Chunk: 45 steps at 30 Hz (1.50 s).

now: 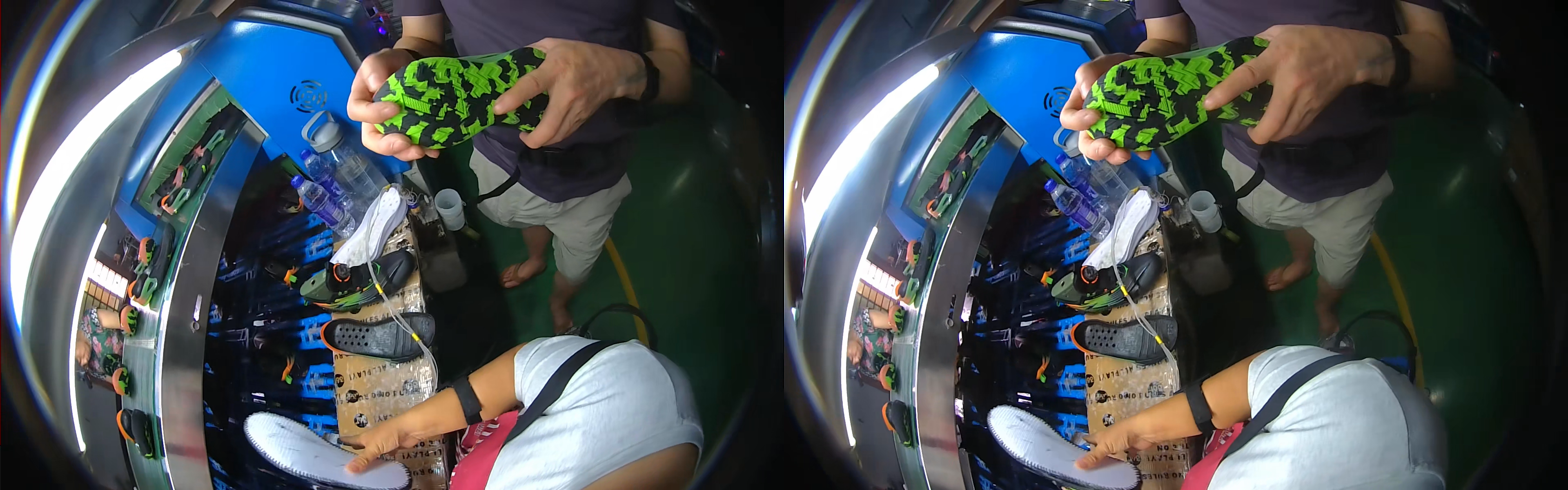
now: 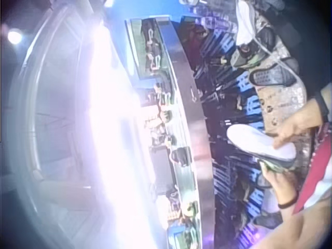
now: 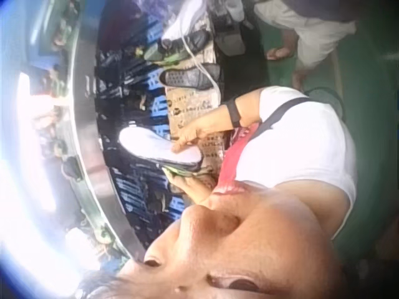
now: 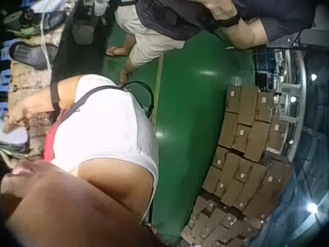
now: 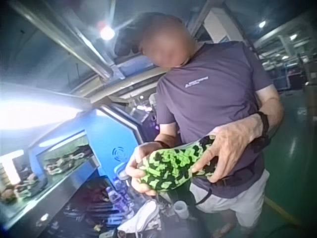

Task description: Applying glue or primer to shoe soles using a brush on a manufacturing assembly line.

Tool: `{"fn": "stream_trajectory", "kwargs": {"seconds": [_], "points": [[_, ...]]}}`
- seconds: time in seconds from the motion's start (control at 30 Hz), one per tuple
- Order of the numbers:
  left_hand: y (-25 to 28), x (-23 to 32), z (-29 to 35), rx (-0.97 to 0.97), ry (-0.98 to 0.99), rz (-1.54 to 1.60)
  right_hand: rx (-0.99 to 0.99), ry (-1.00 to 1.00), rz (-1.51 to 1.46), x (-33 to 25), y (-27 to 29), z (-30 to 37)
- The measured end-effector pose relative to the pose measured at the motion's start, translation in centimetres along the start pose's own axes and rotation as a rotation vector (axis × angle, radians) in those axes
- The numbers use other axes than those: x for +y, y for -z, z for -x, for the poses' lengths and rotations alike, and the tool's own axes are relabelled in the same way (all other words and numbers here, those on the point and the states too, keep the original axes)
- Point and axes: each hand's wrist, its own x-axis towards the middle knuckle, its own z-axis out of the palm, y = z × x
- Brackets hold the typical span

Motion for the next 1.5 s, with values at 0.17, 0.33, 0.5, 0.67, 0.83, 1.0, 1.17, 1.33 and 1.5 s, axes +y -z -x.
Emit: {"fn": "stream_trajectory", "kwargs": {"seconds": [0.17, 0.33, 0.5, 0.67, 0.83, 1.0, 1.17, 1.33, 1.5], "points": [[4.8, 1.2, -0.6, -0.189, -0.396, -0.421, -0.167, 0.036, 0.023, -0.3, 2.3, 1.2], [9.4, 5.4, -2.8, 0.216, -0.248, -0.044, -0.054, 0.023, 0.138, -0.8, 6.6, 3.9], [11.9, 10.3, -6.4, 0.535, -0.304, -0.432, 0.015, 0.138, 0.177, -4.1, 6.6, 6.0], [16.0, 11.8, -14.3, 0.572, -0.487, -0.915, 0.013, 0.193, 0.172, -5.2, 7.1, 6.7], [16.0, 10.7, -22.4, 0.704, -0.310, -1.651, 0.080, 0.334, 0.031, -4.7, 7.3, 6.8], [16.5, 9.9, -23.7, 0.819, 0.207, -1.803, 0.109, 0.382, 0.002, -5.5, 8.1, 6.0], [13.5, 9.6, -21.1, 0.623, -0.300, -1.840, 0.209, 0.514, -0.032, -6.4, 6.3, 5.0], [3.2, 8.2, -11.9, 0.278, -0.856, -1.377, 0.373, 0.645, 0.059, -6.3, 4.3, 3.1], [-10.0, 2.7, -4.5, -0.265, -0.804, -0.607, 0.262, 0.789, 0.235, -4.8, 0.2, 0.6]]}}
